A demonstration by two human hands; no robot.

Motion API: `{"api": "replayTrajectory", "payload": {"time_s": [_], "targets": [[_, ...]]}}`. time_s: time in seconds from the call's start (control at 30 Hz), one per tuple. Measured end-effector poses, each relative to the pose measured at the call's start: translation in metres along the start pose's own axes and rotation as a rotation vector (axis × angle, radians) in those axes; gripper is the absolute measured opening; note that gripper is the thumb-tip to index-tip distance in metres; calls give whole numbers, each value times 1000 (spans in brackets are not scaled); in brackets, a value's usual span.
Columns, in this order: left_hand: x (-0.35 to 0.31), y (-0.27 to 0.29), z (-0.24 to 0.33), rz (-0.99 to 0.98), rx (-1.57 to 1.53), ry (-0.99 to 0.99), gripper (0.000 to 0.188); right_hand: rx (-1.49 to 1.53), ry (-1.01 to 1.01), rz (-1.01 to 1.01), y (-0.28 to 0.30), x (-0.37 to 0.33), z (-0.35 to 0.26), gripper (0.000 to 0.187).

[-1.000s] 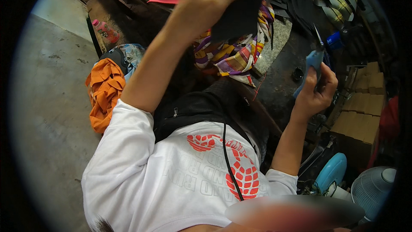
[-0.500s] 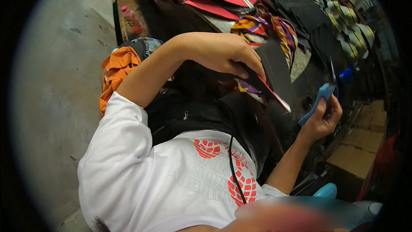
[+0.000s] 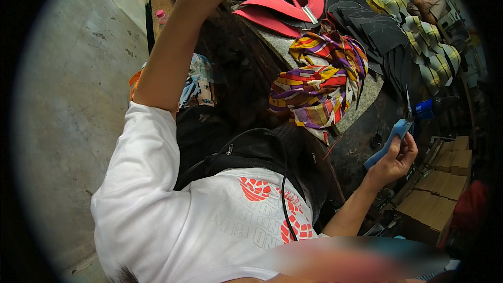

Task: The person smooths the edges of several black and pink material pieces using a blue sanding block. They handle each piece one at a time, turning them over and rubbing the edges against the block. The person also briefly uses scissors to trim a black piece before returning to smoothing.

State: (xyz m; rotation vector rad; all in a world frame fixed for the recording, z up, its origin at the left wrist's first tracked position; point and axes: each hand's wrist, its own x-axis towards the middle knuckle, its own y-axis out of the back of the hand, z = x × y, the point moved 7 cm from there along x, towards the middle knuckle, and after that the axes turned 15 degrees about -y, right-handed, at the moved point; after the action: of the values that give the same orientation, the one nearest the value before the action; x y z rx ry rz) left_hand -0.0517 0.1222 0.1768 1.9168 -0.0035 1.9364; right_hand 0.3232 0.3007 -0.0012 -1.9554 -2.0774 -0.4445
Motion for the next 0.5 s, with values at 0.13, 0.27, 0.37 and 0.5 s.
{"api": "replayTrajectory", "payload": {"time_s": [0.13,0.27,0.37,0.5], "targets": [[13,-2,17,-85,860,-342,27,-60,-4,11,1,0,0,21],[27,-27,-6,-158,1032,-525,12,-50,-22,5,-1,1,2,22],[12,-93,-38,-390,1003,-703,10,-61,-5,5,-2,0,1,22],[-67,-180,-86,-590,481,-401,26,-47,-24,22,-1,1,4,21]]}}
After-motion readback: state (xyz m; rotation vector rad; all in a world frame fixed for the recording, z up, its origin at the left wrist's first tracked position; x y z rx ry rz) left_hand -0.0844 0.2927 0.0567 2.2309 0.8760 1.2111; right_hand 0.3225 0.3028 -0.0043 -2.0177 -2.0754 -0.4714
